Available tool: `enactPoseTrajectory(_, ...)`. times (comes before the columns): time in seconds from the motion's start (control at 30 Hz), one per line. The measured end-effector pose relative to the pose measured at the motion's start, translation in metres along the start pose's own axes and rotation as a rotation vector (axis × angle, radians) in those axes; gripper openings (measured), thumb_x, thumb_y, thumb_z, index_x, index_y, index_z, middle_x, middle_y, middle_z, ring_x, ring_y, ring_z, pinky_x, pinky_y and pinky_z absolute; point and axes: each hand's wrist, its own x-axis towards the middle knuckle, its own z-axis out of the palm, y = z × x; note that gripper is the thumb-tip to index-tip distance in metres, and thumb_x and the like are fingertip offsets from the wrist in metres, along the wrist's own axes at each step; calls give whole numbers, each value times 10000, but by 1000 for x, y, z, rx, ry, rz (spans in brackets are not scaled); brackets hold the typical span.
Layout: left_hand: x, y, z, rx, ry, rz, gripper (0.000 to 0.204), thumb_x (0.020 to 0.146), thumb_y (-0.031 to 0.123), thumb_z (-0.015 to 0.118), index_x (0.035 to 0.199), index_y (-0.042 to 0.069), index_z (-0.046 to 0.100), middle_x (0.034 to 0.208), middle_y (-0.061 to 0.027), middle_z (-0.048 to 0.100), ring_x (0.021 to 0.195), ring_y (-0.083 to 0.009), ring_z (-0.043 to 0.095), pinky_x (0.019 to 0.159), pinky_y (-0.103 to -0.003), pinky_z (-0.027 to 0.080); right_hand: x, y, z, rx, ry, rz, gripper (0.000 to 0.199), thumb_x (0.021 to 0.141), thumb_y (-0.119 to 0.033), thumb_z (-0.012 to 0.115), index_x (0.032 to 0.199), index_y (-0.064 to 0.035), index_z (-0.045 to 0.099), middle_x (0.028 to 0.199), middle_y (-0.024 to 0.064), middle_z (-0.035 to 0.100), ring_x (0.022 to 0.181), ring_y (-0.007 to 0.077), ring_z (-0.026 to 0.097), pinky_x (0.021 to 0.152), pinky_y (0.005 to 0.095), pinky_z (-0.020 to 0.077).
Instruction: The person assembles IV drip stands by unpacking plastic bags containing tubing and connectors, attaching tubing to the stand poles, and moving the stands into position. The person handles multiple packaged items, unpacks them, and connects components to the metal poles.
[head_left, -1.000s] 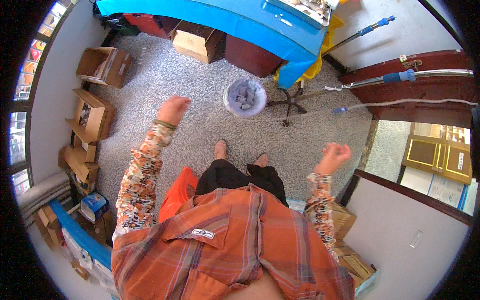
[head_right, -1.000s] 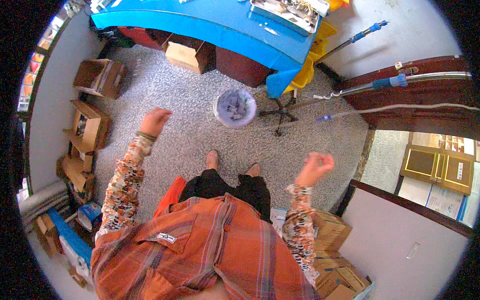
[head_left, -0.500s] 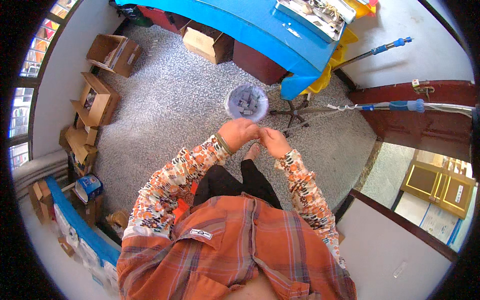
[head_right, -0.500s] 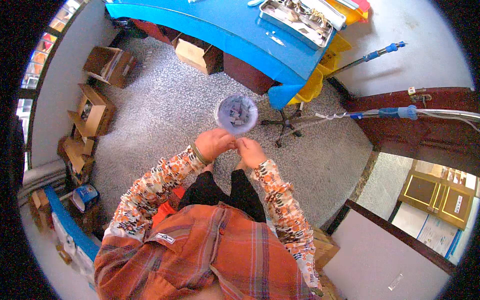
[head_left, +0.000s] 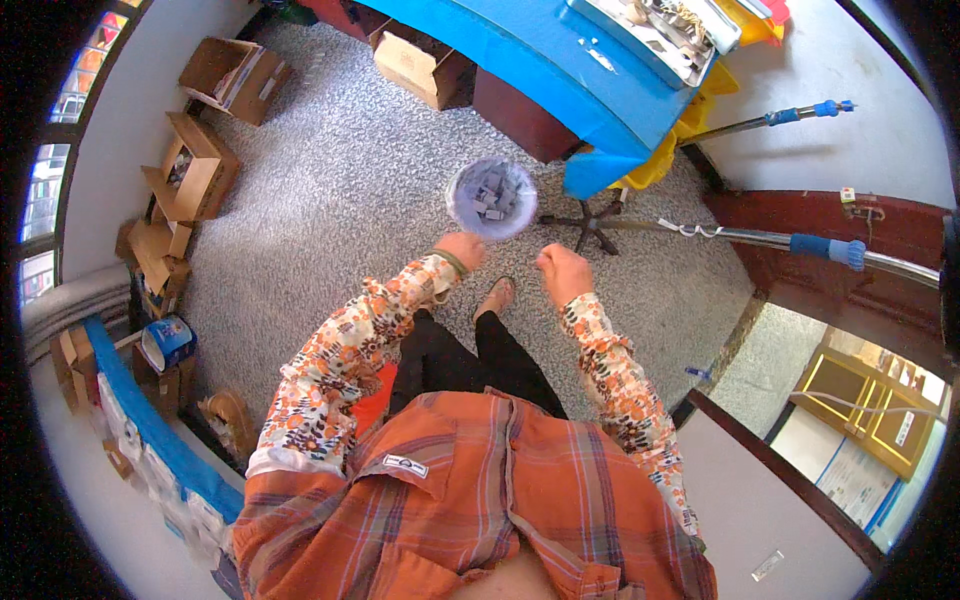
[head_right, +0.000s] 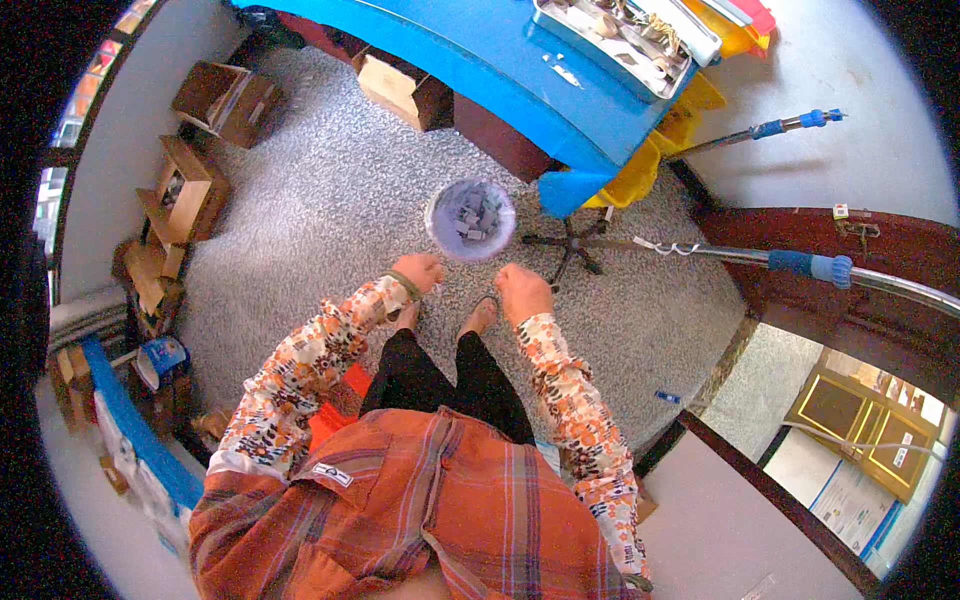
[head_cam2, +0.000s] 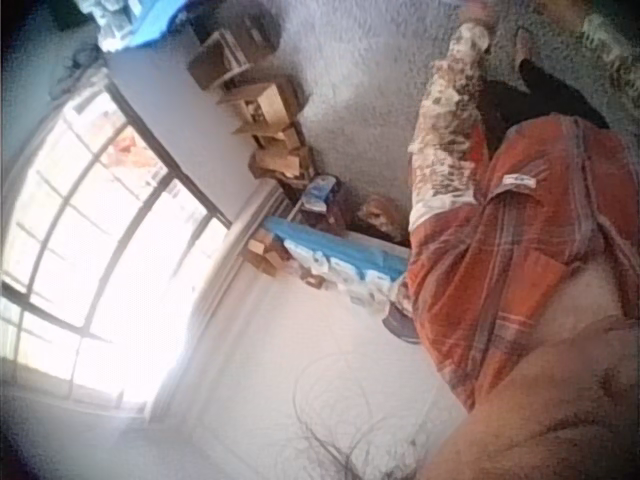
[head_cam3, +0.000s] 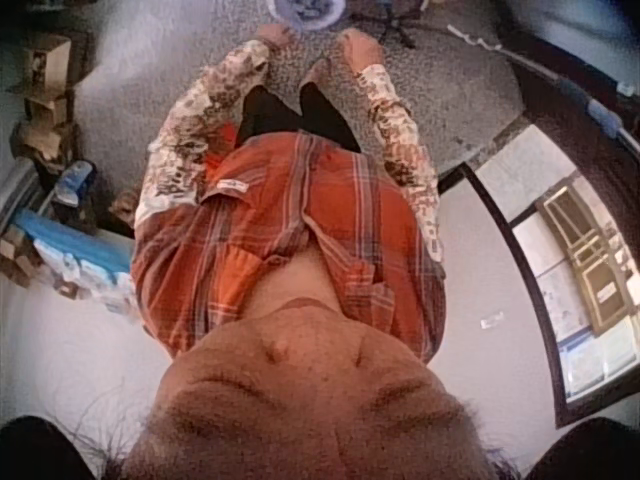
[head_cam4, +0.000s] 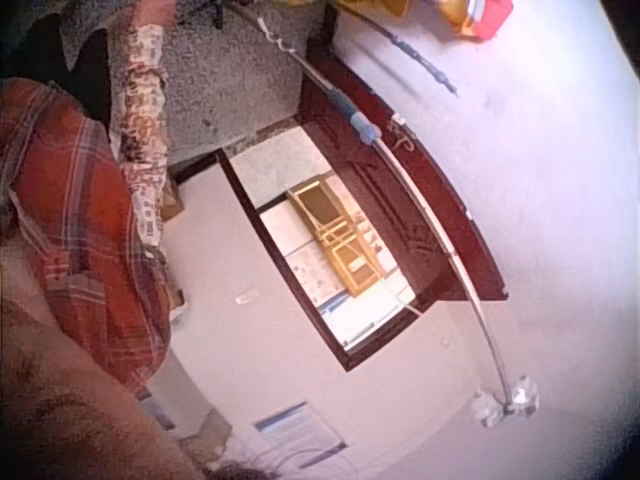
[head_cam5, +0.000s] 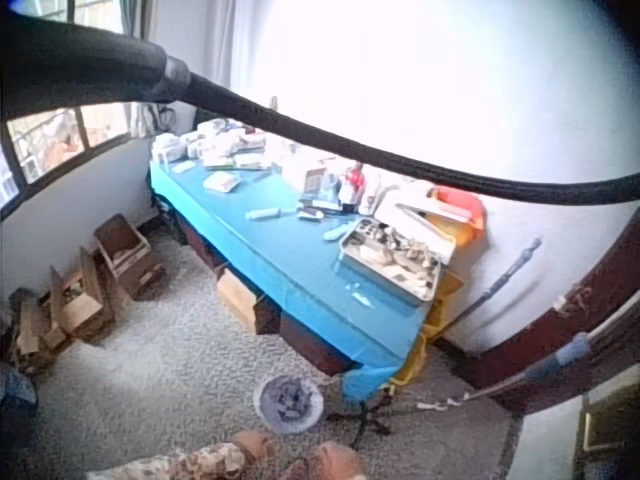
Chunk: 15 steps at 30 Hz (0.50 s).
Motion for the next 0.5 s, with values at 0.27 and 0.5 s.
enactPoseTrajectory(0.27,-51,-25,-7,-175,129,-41,183,756,214,492,754,57,586,684,-133,587,671,-291,573,620,-374,446,21,10,1,-134,-99,290,199,747,-236,567,836,-59,581,764,151,598,721,325,577,640,410,462)
enactPoseTrajectory(0.5,-67,-17,-12,-198,227,36,178,757,214,523,798,63,610,731,-104,596,676,-258,579,614,-335,458,24,11,4,-104,-23,299,184,742,-246,568,811,-77,593,730,142,599,692,315,577,628,409,457)
